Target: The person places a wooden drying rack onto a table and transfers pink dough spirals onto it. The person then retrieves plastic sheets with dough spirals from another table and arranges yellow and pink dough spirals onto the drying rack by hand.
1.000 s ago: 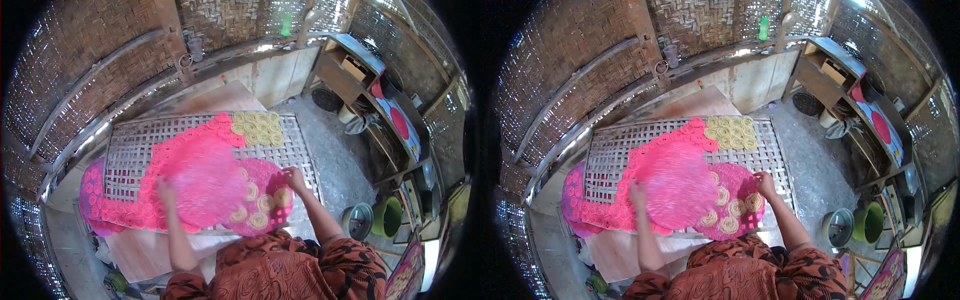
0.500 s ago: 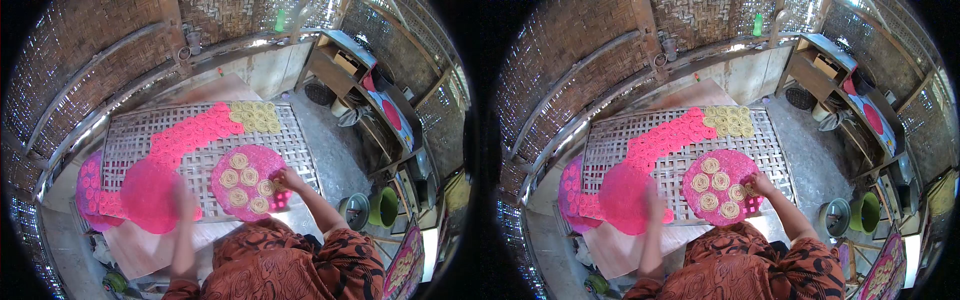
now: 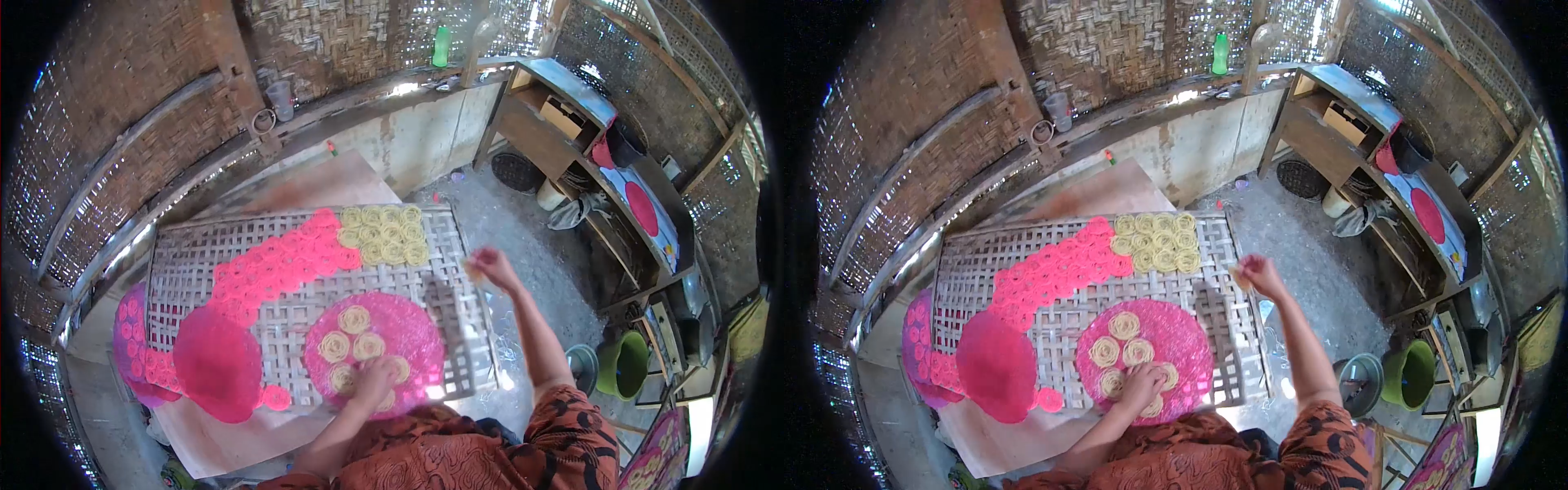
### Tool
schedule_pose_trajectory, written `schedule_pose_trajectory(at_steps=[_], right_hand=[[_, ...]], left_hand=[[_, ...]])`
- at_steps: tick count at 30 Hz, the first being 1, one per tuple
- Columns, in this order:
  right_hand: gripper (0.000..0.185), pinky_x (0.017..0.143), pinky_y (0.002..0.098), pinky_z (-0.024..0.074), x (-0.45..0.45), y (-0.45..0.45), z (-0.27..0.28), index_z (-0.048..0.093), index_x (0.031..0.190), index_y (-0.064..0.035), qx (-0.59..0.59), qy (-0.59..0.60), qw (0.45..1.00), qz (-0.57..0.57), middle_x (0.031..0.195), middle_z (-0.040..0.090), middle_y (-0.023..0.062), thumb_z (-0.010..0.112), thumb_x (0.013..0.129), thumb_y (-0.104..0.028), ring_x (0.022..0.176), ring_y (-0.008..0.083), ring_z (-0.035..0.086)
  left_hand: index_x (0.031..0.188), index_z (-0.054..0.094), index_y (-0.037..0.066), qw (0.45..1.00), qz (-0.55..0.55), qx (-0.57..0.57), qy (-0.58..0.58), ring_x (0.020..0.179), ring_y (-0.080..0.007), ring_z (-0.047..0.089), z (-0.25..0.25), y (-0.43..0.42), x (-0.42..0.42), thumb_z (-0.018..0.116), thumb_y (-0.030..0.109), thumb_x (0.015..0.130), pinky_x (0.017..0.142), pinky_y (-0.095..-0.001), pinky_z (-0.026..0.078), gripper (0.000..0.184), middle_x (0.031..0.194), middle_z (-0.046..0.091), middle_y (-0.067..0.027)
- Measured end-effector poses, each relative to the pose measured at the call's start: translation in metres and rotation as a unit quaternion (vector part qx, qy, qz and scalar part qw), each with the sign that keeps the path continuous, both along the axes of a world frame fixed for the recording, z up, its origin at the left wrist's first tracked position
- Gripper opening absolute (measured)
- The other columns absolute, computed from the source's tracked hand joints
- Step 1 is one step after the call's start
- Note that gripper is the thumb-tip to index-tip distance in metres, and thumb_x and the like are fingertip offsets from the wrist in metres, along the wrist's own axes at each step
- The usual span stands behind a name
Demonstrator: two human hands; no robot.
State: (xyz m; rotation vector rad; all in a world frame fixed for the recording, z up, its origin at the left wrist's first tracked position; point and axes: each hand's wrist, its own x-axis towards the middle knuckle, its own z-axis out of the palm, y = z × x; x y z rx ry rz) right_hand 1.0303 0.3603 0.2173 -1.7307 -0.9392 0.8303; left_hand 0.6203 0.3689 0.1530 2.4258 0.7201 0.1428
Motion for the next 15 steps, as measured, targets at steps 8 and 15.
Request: schedule_pose_trajectory(at_steps=[8, 15], right_hand=[[0.028, 0.071, 0.0258, 0.0488, 0.062, 0.180, -0.107, 0.058, 0.113, -0.0003, 0.137, 0.167, 0.963, -0.164, 0.091, 0.065, 0.0050, 0.059, 0.086, -0.009, 0.080, 0.0116, 0.060], [0.080, 0.092, 0.0378, 0.0452, 0.014, 0.188, -0.127, 0.015, 0.143, -0.0037, -0.162, -0.412, 0.896, -0.030, 0.149, 0.010, 0.0212, 0.064, 0.081, -0.015, 0.121, 0.0358, 0.046]], left_hand=[[0.088, 0.066, 0.009, 0.987, 0.140, -0.006, -0.084, 0.088, -0.0292, 0.059, 0.033, 0.016, 0.022, 0.062, 0.011, 0.079, 0.079, -0.0404, 0.045, 0.011, 0.093, 0.063, -0.0085], [0.090, 0.061, 0.002, 0.922, 0.379, -0.049, -0.057, 0.089, -0.0287, 0.060, 0.034, 0.021, -0.036, 0.060, 0.005, 0.080, 0.080, -0.0375, 0.047, 0.011, 0.094, 0.061, -0.0157]])
